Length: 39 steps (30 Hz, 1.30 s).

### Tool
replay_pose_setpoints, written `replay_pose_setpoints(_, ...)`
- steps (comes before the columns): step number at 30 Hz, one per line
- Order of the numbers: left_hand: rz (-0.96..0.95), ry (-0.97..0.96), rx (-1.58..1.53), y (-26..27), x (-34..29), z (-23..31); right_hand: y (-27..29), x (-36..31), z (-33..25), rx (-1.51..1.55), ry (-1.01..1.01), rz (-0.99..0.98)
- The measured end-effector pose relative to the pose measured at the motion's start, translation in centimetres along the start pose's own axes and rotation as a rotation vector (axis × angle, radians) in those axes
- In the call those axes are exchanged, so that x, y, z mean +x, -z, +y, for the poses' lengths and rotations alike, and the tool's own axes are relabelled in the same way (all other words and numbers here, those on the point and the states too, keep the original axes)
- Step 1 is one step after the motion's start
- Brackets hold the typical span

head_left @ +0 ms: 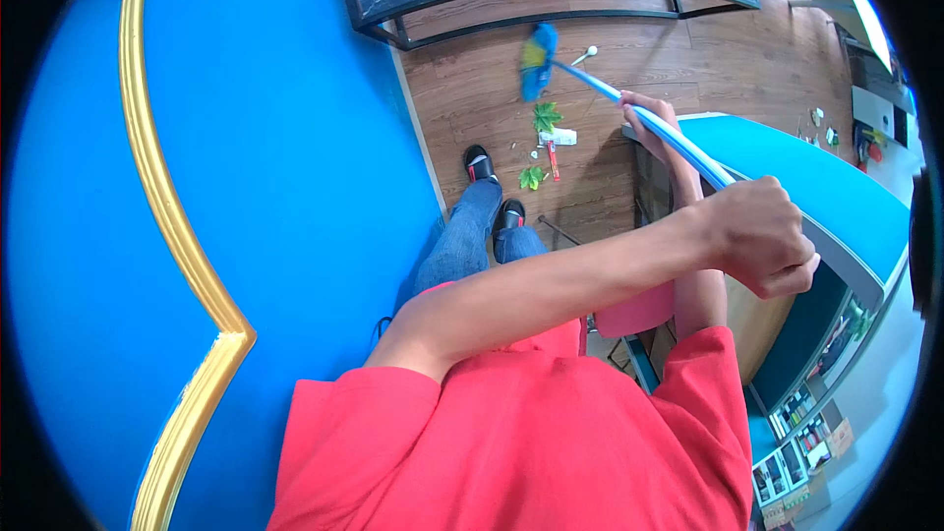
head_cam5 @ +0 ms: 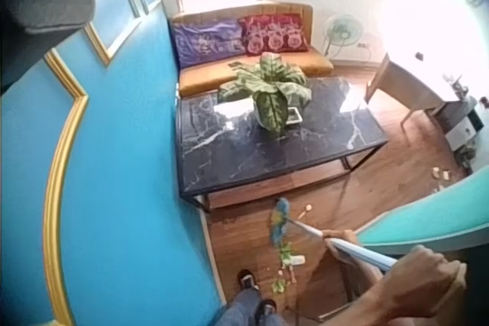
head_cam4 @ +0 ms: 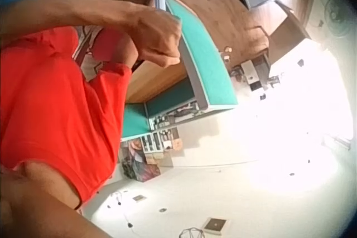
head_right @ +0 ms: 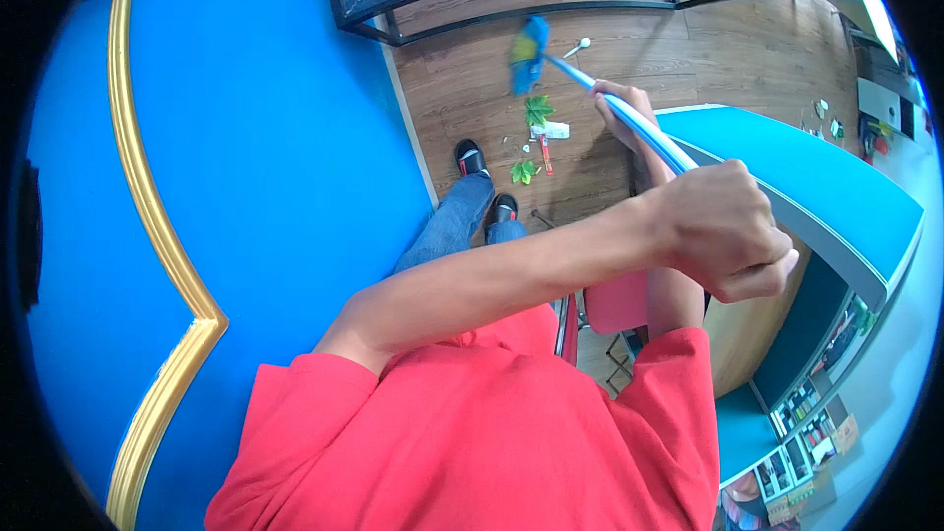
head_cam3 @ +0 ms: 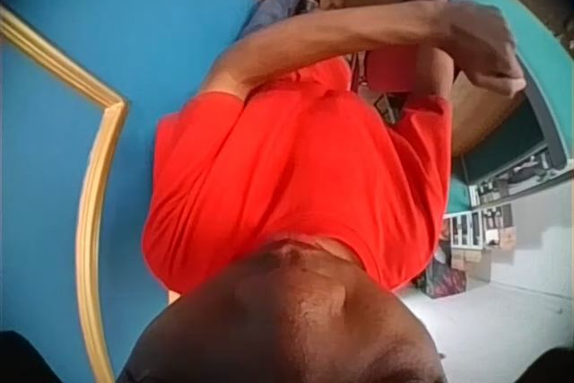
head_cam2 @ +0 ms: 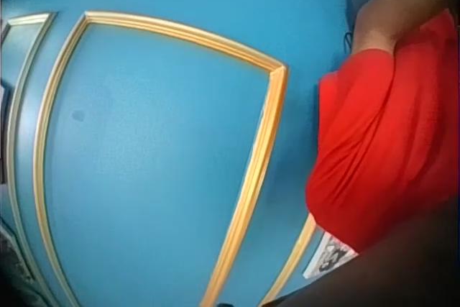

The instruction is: The recorder uses a broom to sweep trash on a wooden floor and then collects it into a blue dustpan.

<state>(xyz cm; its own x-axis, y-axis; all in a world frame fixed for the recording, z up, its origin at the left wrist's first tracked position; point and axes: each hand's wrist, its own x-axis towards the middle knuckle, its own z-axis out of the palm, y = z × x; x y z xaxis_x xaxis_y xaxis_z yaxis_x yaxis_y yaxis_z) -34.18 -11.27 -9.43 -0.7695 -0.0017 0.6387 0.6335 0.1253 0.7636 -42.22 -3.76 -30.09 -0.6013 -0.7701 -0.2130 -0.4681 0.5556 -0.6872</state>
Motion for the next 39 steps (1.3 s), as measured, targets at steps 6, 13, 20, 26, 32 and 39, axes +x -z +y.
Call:
replay_pose_setpoints(6,-0.05,-0.037,-0.094,0.3,0.2,5.4,4.9,-3.3,-3.3,-0.062,-0.216,0.158)
replay_pose_setpoints(13,-0.114,-0.036,-0.064,-6.0,3.1,12.9,3.5,-9.8,-6.7,0.335,0.001,0.105)
replay_pose_setpoints(20,-0.481,0.148,0.299,-12.2,4.2,-3.3,-1.8,-6.5,-0.2,0.575,-0.173,-0.233)
replay_pose_setpoints(26,-0.263,0.042,0.154,-19.4,9.6,-8.8,6.3,-5.7,13.6,0.649,-0.216,-0.07)
replay_pose_setpoints(32,-0.343,-0.041,-0.116,-19.9,17.0,-8.7,17.7,-4.5,21.4,0.258,-0.444,0.394)
replay_pose_setpoints(39,-0.343,-0.078,-0.542,-5.9,21.4,-5.4,23.7,0.8,12.5,-0.128,-0.216,0.839)
